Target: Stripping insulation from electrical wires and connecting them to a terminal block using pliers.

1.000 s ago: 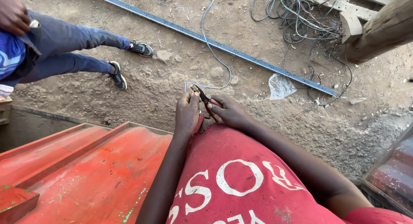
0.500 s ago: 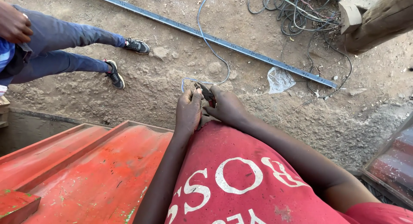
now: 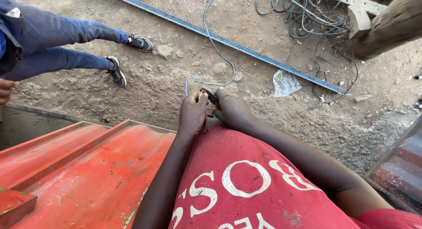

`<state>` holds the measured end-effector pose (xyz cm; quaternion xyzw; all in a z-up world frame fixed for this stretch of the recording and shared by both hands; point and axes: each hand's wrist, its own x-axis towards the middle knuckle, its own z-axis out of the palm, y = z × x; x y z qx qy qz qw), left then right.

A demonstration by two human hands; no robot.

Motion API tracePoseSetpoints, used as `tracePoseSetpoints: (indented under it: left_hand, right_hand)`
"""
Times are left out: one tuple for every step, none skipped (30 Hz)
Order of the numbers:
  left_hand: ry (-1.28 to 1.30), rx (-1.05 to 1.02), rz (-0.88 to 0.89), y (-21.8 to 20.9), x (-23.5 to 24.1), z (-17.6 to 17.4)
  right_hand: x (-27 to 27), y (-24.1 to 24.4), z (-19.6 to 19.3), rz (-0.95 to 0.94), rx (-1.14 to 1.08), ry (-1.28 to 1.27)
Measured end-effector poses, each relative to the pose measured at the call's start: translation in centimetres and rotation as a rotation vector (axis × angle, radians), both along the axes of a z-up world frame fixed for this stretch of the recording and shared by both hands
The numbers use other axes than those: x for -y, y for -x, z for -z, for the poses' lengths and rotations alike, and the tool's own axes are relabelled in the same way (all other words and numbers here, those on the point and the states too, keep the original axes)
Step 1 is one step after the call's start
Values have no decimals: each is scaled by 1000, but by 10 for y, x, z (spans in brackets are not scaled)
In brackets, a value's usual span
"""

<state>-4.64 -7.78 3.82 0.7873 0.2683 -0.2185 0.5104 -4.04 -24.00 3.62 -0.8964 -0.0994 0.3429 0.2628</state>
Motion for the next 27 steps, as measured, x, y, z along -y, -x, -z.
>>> tracePoseSetpoints:
  left_hand:
    - [-6, -15, 7, 1, -1, 2]
    - [-6, -15, 4, 3, -2, 5]
    - [0, -25, 1, 4, -2, 9]
    - [6, -35, 0, 6, -2, 12]
    - [7, -35, -1, 5, -2, 12]
    - [17, -44, 8, 3, -1, 12]
    - [28, -53, 18, 1, 0, 11]
    - [29, -53, 17, -1, 2, 19]
    - [19, -81, 22, -3, 4, 26]
    - [8, -107, 23, -5, 5, 33]
    - [7, -105, 18, -7, 7, 17]
    - [-7, -163, 31, -10, 10, 2]
    - [-21, -222, 44, -13, 12, -14]
    - [-24, -220, 38, -12, 13, -13]
    - [-24, -256, 35, -11, 15, -13]
    - [-25, -293, 38, -10, 15, -12]
    - [-30, -292, 36, -11, 14, -8]
    - [-24, -226, 29, -10, 15, -3]
    - [-17, -159, 22, -9, 17, 2]
    - [-14, -157, 27, -9, 18, 1]
    - [-26, -111, -26, -8, 19, 1]
    - [-36, -66, -80, -7, 20, 0]
    - [-30, -65, -74, -6, 24, 8]
    - [-25, -57, -141, -3, 26, 16]
    - [-19, -49, -208, -1, 27, 23]
    - [-21, -52, -201, 0, 28, 17]
    - [-35, -79, -172, 1, 28, 10]
  right_hand:
    - [0, 1, 0, 23, -38, -9]
    - [1, -1, -4, 20, -38, -9]
    - [3, -3, -9, 44, -94, -90]
    - [5, -5, -14, 70, -151, -170]
    - [4, -8, 1, 69, -152, -169]
    - [5, -11, 16, 140, -274, -322]
    - [5, -14, 31, 212, -397, -474]
    - [3, -17, 14, 211, -396, -473]
    - [2, -21, -3, 297, -452, -527]
    - [-1, -24, -19, 379, -508, -582]
    - [0, -16, 5, 374, -507, -582]
    - [0, -8, 29, 390, -458, -540]
    - [1, -1, 54, 405, -408, -498]
    - [0, -3, 43, 398, -408, -501]
    - [-1, -5, 32, 309, -353, -365]
    - [-2, -6, 21, 225, -297, -231]
    - [-6, -10, 14, 223, -297, -236]
    - [-7, -11, 7, 180, -273, -222]
    - [-7, -13, -1, 138, -248, -207]
    - [-7, -11, 3, 143, -246, -204]
    - [-6, -9, 6, 51, -120, -130]
    - [-4, -6, 10, -40, 4, -54]
    - [-4, -6, 16, -34, 5, -49]
    - [-5, -4, 23, -97, 196, 58]
    - [-7, -2, 30, -160, 386, 165]
    - [-7, 1, 35, -154, 381, 165]
    - [-7, 5, 39, -158, 447, 173]
